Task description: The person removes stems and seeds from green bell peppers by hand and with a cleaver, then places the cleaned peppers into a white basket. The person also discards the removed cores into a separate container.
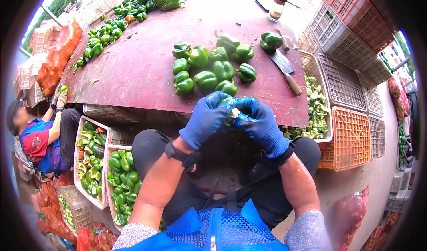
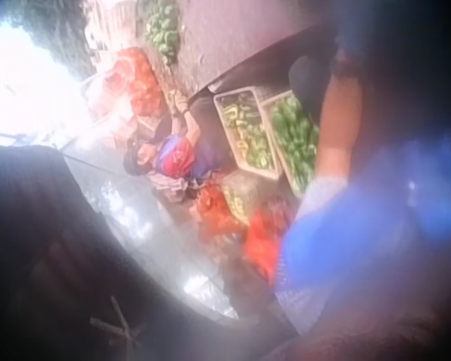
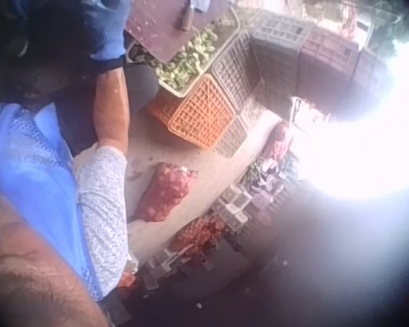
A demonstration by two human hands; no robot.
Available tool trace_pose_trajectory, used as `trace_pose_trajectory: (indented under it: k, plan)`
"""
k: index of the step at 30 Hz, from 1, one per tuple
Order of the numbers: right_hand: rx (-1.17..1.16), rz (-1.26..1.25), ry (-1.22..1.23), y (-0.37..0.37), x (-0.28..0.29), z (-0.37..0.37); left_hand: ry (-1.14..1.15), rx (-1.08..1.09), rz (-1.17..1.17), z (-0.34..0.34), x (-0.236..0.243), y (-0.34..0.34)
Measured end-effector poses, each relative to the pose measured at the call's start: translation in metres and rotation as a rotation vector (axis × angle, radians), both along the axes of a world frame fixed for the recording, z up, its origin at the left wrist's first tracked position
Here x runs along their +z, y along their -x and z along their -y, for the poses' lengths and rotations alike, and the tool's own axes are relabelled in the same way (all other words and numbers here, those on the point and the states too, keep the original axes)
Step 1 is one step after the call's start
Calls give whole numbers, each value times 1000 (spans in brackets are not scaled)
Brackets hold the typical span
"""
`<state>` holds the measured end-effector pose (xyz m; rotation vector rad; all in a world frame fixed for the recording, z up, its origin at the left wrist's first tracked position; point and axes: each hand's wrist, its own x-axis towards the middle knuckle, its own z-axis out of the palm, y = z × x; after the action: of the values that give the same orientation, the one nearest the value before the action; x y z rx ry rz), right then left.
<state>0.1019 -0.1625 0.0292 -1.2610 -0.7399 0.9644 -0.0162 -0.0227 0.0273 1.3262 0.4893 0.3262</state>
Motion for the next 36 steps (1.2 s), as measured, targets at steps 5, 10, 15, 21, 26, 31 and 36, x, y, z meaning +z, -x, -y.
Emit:
trace_pose_trajectory:
  k: [5, 10, 15, 21, 26, 31, 36]
  plan:
    - [-56, 41, 43, 3, -2, -1, 73, 97, 16, 6, -3, 0]
    - [-34, -75, 30, 1, -3, -1, 226, 26, 44, 4, 0, 6]
    - [-67, -181, -53, 0, 0, -3, -21, 8, 258, -1, -15, 5]
    - [-194, -145, -28, -9, -10, -7, 141, 73, 83, 13, -6, 4]
    - [-190, -138, 9, -7, -5, -6, 228, -17, -23, 10, 0, 2]
    - [-110, -215, 70, -12, -6, 2, 82, -77, -71, 12, 6, 5]
    - [-52, -287, 6, -16, -7, 7, 50, -60, -22, 15, 10, 4]
